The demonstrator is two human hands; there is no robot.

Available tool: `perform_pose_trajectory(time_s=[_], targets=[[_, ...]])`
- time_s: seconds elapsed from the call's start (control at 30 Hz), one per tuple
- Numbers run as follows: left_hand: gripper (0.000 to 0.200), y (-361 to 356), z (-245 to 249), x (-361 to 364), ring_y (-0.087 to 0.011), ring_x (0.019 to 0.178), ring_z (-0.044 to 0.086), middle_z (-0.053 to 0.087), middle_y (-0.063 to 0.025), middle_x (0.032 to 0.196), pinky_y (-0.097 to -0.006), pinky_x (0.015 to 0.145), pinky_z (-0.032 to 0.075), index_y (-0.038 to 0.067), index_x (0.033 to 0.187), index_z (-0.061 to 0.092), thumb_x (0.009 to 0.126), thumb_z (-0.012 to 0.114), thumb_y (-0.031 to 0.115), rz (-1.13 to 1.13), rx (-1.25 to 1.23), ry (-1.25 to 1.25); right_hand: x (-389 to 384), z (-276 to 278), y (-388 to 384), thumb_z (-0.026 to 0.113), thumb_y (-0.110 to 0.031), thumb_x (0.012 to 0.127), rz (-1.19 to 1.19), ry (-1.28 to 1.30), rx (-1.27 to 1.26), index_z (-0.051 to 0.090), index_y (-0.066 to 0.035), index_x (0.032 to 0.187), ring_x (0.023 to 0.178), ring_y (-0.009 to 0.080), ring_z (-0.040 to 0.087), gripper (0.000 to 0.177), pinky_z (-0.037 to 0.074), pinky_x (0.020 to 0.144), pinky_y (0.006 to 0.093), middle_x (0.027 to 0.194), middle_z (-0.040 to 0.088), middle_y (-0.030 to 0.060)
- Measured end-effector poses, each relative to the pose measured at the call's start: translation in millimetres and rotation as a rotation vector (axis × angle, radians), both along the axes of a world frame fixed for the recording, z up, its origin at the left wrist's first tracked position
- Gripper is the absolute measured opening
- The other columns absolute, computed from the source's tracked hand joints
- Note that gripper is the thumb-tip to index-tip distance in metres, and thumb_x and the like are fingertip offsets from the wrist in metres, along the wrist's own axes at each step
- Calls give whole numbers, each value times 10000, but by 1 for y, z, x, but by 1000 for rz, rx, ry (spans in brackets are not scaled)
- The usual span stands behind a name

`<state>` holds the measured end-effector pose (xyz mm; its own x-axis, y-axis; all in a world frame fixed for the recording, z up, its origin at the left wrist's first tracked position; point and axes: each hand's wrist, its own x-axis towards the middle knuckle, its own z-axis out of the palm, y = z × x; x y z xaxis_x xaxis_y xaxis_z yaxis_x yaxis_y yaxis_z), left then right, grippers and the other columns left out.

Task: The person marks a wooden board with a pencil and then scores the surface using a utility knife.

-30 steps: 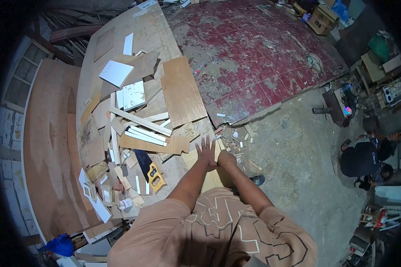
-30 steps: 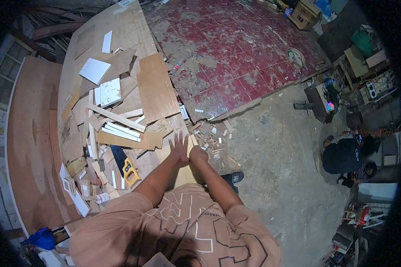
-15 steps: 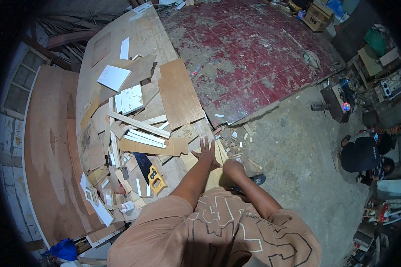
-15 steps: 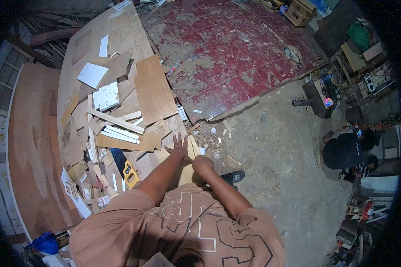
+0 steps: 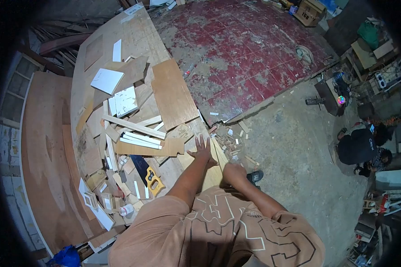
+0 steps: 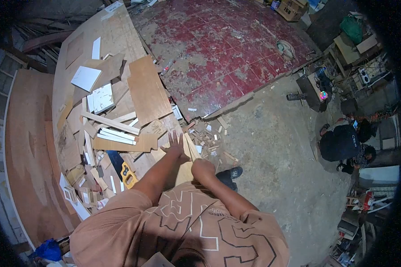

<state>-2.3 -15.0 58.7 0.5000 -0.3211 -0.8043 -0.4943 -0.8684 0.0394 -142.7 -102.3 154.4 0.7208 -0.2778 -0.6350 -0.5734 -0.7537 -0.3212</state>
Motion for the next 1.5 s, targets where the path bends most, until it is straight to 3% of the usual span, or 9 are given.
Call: perform_pose_trajectory(time_s=[0.17, 0.33, 0.47, 0.7, 0.8, 1.03, 1.27, 1.37, 1.5], targets=[[1457, -1, -25, 6, -359, 1418, -284, -307, -112, 1551, -815, 982, 109, 218, 1512, -180, 540, 829, 619, 21, 28, -34, 35, -10, 26, 511, -149, 857, 14, 1, 69, 716, -26, 936, 923, 395, 685, 252, 550, 777, 474, 981, 693, 235], [1441, -1, -1, 2, -357, 1426, -268, -302, -114, 1552, -816, 983, 110, 217, 1515, -170, 552, 819, 631, 18, -5, -17, 19, 0, 11, 510, -151, 861, -159, -62, -21, 694, 13, 962, 916, 406, 684, 266, 548, 786, 479, 982, 686, 254], [1440, 1, 0, 2, -363, 1428, -260, -303, -128, 1550, -815, 981, 119, 211, 1512, -179, 559, 809, 643, 20, -47, -22, 20, 9, -3, 516, -168, 862, -90, -38, -20, 687, 17, 976, 887, 396, 693, 276, 555, 747, 478, 957, 691, 251], [1449, 1, -18, 5, -387, 1423, -257, -299, -137, 1550, -831, 958, 131, 205, 1516, -163, 546, 832, 614, 10, -21, -22, 67, -94, -3, 583, -157, 842, -103, -77, 7, 693, -7, 989, 940, 371, 688, 237, 547, 788, 478, 1016, 688, 235], [1463, 1, -17, 4, -388, 1421, -263, -301, -135, 1549, -833, 955, 128, 205, 1518, -159, 530, 836, 623, 5, -11, -14, 63, -92, -6, 586, -176, 839, -57, -66, -1, 700, -11, 966, 947, 381, 685, 238, 545, 795, 474, 1017, 686, 239], [1471, 1, -2, 2, -388, 1417, -273, -316, -137, 1542, -827, 965, 123, 202, 1516, -167, 523, 816, 664, 13, -29, 6, 35, 14, -14, 492, -161, 861, -51, 25, -8, 696, -25, 1010, 980, 392, 669, 287, 542, 804, 471, 1023, 682, 240], [1442, 1, -12, 2, -376, 1417, -280, -313, -123, 1547, -834, 954, 98, 239, 1529, -118, 519, 847, 596, 45, -58, -21, 66, -75, -11, 568, -167, 843, -40, -20, -10, 713, -9, 992, 963, 361, 684, 261, 550, 803, 450, 1030, 689, 224], [1430, 3, -20, 5, -376, 1413, -290, -323, -121, 1542, -834, 954, 96, 243, 1528, -119, 531, 848, 584, 43, -47, -14, 68, -73, -7, 591, -199, 842, 5, -7, -25, 720, -35, 992, 968, 345, 687, 257, 553, 801, 442, 1042, 693, 207], [1437, 2, -4, 1, -396, 1418, -265, -297, -150, 1548, -825, 964, 136, 204, 1519, -159, 552, 807, 646, -1, -28, -17, 44, -24, -8, 595, -217, 848, -31, 15, -33, 720, -37, 995, 982, 341, 684, 264, 554, 796, 443, 1057, 689, 210]])
